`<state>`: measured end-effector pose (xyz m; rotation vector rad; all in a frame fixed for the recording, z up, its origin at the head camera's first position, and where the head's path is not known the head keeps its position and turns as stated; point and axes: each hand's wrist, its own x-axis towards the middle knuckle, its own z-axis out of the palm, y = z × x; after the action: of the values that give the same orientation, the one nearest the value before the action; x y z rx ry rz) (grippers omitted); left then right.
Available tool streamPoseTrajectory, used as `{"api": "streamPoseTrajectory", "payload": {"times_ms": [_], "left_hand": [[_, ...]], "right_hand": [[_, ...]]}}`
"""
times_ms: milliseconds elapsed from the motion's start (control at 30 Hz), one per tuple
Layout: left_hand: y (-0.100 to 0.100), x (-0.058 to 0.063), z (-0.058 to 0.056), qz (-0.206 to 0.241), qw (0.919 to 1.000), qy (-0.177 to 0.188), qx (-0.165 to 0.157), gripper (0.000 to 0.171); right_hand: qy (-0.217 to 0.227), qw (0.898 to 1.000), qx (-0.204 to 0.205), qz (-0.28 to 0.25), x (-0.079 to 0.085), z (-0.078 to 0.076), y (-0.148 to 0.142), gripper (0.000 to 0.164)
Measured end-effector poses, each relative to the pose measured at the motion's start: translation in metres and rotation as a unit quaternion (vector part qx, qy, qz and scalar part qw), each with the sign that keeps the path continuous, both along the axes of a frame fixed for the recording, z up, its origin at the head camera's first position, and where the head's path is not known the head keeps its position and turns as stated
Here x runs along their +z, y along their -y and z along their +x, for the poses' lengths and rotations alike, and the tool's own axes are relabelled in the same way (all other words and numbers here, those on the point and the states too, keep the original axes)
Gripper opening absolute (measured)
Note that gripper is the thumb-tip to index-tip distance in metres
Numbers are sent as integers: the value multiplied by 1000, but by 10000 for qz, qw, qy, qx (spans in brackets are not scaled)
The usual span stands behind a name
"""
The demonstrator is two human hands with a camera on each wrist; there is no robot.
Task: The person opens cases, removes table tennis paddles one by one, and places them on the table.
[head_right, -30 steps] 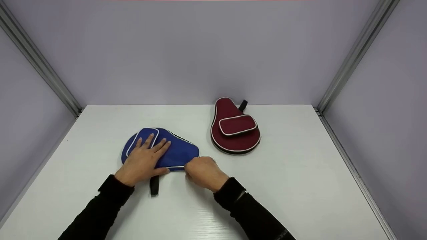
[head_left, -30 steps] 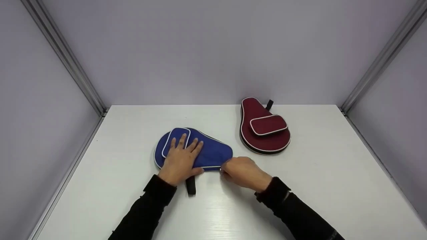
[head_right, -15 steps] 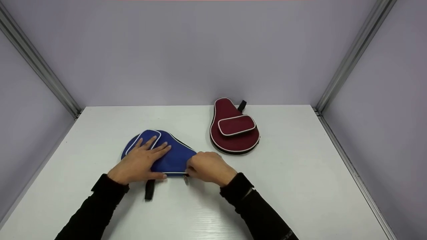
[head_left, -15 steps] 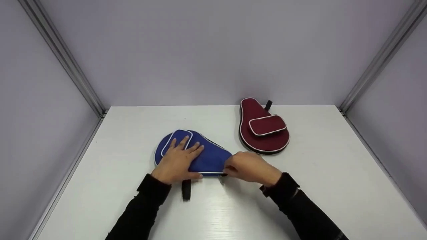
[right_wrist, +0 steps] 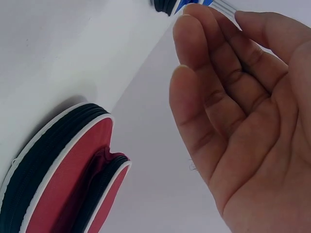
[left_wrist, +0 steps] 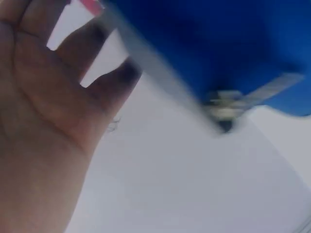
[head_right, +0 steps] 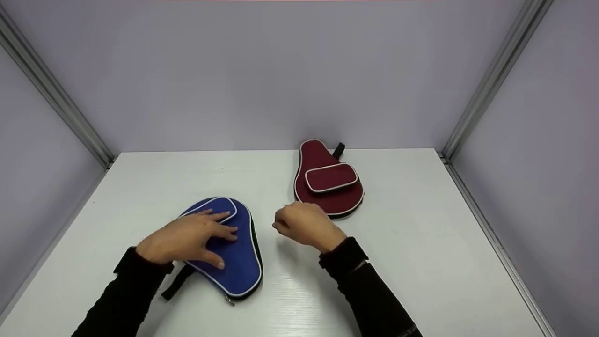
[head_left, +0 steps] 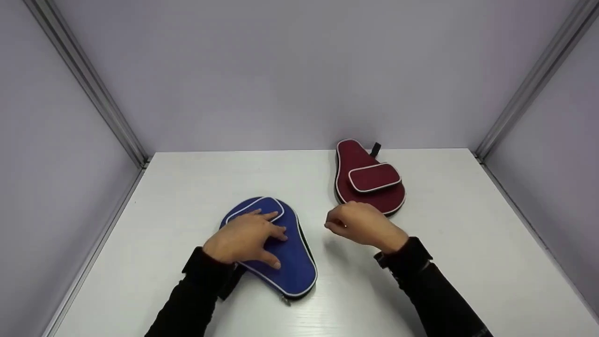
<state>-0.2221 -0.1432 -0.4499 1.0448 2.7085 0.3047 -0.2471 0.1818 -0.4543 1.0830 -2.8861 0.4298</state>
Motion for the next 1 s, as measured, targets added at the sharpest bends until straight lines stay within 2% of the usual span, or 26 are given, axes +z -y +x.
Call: {"api": "streamPoseTrajectory", "payload": {"times_ms": [100, 200, 333, 467, 533, 633, 700, 767, 833, 1000], "left_hand": [[-17, 1, 11, -217, 9991, -214, -308, 86], [-34, -3, 22, -555, 9953, -350, -716, 99], [-52, -10, 36, -854, 9894, -541, -1039, 89], [-61, -13, 41, -1013, 9804, -1024, -1347, 77], [-64, -15, 39, -1045, 9730, -1351, -1552, 72], [-67, -20, 33, -941, 9606, -1833, -1864, 54], [-67, -24, 26, -839, 9510, -2166, -2039, 42], [-64, -29, 18, -798, 9388, -2553, -2169, 38], [-58, -32, 10, -857, 9244, -2966, -2238, 37], [-37, -34, -8, -819, 8959, -3771, -2201, 34]], "right_hand": [[31, 10000, -2, 51, -2, -2, -2, 17], [115, 9999, -31, 77, -5, -3, -3, 17], [219, 9997, -81, 95, -8, -5, -5, 16], [233, 9997, -76, 77, -9, -6, -8, 16], [252, 9996, -92, 51, -9, -7, -9, 15], [282, 9995, -124, 50, -10, -9, -12, 14], [277, 9995, -148, 65, -11, -11, -14, 13], [255, 9995, -160, 100, -13, -12, -15, 13], [199, 9996, -168, 137, -14, -13, -15, 14], [-27, 9995, -135, 292, -20, -15, -13, 17]]}}
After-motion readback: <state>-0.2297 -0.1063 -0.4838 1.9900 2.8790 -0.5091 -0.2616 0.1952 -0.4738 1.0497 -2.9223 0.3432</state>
